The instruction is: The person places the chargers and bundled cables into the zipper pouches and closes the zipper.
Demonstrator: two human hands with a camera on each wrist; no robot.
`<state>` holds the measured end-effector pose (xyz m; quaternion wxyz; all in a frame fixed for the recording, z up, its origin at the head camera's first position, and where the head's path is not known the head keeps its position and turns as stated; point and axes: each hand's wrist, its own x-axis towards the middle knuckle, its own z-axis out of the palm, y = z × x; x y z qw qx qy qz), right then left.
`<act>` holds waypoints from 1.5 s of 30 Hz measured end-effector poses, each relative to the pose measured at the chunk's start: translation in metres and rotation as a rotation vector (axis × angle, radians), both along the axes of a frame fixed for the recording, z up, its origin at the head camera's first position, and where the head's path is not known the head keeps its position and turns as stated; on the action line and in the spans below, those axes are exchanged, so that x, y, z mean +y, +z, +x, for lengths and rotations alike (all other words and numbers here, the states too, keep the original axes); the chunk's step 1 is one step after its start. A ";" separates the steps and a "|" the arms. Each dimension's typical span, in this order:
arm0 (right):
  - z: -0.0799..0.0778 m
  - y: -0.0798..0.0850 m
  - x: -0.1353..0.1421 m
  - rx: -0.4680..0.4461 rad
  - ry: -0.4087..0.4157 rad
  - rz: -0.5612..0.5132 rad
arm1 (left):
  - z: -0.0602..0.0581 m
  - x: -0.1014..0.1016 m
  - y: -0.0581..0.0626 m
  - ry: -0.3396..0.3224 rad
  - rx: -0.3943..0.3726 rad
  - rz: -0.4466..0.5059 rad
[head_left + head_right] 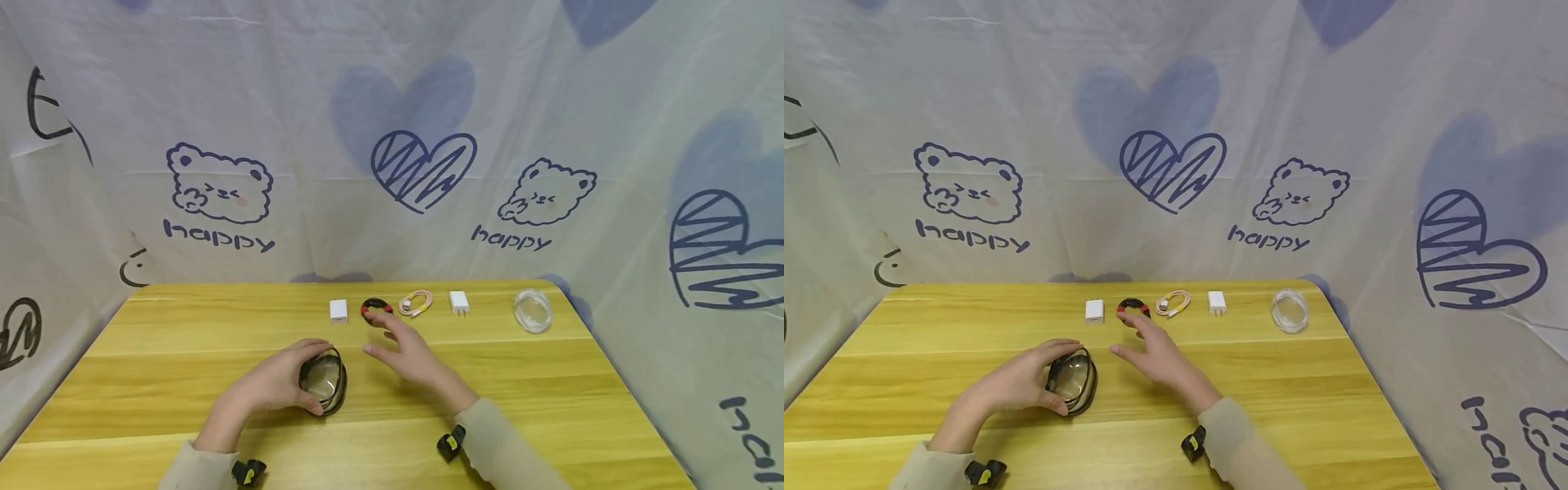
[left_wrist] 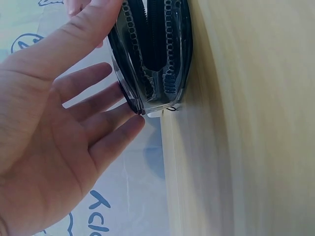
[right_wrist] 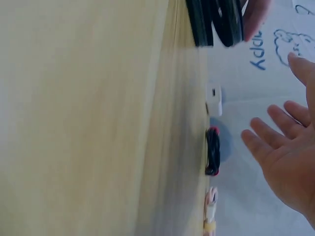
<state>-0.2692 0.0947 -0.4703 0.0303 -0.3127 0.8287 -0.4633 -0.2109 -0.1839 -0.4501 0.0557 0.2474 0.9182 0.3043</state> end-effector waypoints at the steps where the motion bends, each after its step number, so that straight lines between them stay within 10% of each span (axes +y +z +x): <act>1: -0.003 0.000 0.001 0.003 -0.011 -0.011 | 0.000 0.000 0.000 -0.003 0.002 0.004; 18: -0.059 -0.008 0.017 -0.045 -0.097 0.037 | -0.001 -0.003 -0.006 0.004 -0.011 0.021; 45: -0.111 -0.022 0.009 -0.066 0.035 0.333 | -0.004 -0.009 -0.008 -0.001 -0.055 0.098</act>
